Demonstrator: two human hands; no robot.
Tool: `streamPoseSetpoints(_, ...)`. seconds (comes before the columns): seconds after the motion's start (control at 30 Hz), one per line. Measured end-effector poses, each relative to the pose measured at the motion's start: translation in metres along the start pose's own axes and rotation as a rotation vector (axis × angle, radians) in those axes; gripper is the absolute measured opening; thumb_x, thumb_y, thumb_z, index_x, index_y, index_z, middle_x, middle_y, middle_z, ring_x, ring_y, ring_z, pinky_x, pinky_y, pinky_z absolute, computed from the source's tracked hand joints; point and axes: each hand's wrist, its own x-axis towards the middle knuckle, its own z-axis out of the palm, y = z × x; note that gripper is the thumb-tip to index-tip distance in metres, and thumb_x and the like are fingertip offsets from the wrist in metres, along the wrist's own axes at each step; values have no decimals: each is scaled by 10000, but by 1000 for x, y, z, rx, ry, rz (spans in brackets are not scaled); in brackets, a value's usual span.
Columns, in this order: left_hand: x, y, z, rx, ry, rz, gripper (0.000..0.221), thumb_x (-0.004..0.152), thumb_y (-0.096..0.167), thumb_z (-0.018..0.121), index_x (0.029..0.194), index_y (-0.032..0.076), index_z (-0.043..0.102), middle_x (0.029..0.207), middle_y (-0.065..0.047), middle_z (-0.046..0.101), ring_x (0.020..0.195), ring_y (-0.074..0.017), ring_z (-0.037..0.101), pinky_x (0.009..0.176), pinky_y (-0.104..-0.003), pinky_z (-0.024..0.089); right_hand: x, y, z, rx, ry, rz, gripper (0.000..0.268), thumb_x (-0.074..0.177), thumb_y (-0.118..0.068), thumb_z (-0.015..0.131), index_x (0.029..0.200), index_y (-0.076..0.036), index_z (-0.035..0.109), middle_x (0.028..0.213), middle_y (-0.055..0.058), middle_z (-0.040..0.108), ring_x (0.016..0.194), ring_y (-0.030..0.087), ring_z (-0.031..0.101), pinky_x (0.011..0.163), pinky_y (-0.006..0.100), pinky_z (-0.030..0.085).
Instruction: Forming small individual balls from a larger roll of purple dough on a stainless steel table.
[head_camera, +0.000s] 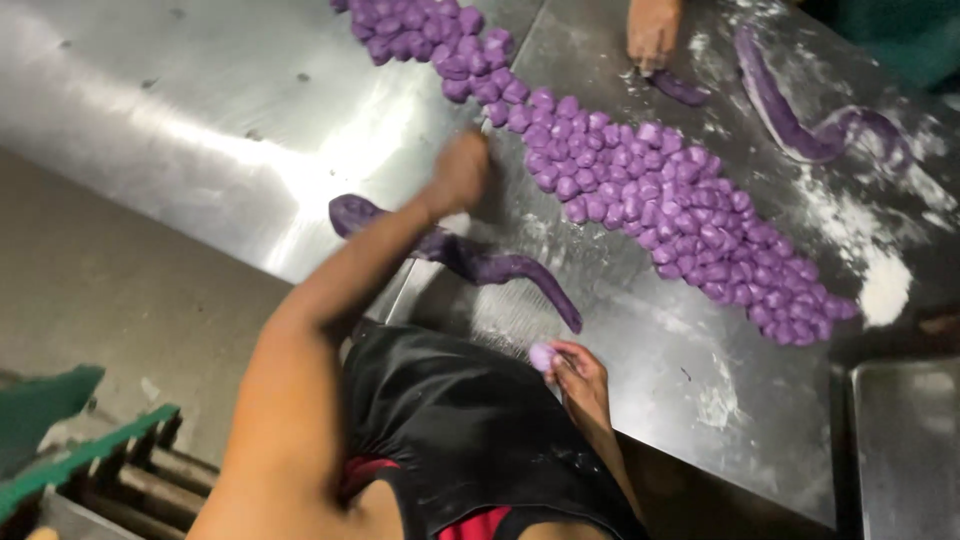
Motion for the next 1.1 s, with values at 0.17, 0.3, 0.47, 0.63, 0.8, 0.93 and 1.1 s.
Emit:
streamPoseSetpoints(0.17,82,-20,-62,37,330,74,177,812,67,627,979,51,682,1064,-276,638,857,-471,672,681,-566,545,-24,9,-5,-274,426,-213,160,952,-48,704,1102,7,696,970,81,708,803,138,649,709,262,519)
streamPoseSetpoints(0.3,135,-68,-14,116,362,148,124,936,125,688,867,22,702,1028,-273,644,846,-479,667,695,-582,541,-26,10,9,-841,763,-445,87,938,-83,756,1013,-44,734,1005,115,698,856,201,691,785,286,556)
streamPoseSetpoints(0.47,32,-3,-131,-363,499,346,159,843,81,752,933,22,634,902,-157,597,846,-335,596,738,-451,499,-29,8,-23,-1095,804,-234,178,851,-199,801,992,-91,792,1017,151,691,925,285,679,823,380,552)
streamPoseSetpoints(0.63,-90,-6,-202,-596,498,113,181,998,123,773,1028,18,628,982,-75,579,860,-179,635,700,-323,554,13,-7,-15,-1219,871,-169,425,983,-359,663,1320,-99,675,1288,183,628,1186,363,593,988,522,480)
streamPoseSetpoints(0.8,-173,-62,-176,-864,217,-324,140,926,81,711,1038,23,650,851,-80,714,700,-108,662,563,-206,473,53,-3,-6,-1653,852,-296,755,1069,-564,454,1643,-80,374,1644,273,356,1496,535,233,1088,805,64)
streamPoseSetpoints(0.93,-174,-38,-190,-848,264,-346,132,947,59,754,1011,0,655,907,-110,704,701,-133,638,597,-205,498,54,7,-23,-1512,900,-328,755,1041,-608,413,1621,-127,379,1649,247,332,1551,462,193,1141,799,22)
streamPoseSetpoints(1.1,-184,-58,-211,-1240,219,-412,349,929,16,652,1277,2,618,1068,-129,688,781,-170,738,711,-267,617,19,20,-67,-1346,565,-328,742,1035,-510,420,1612,-48,351,1668,256,273,1536,454,203,1115,714,130)
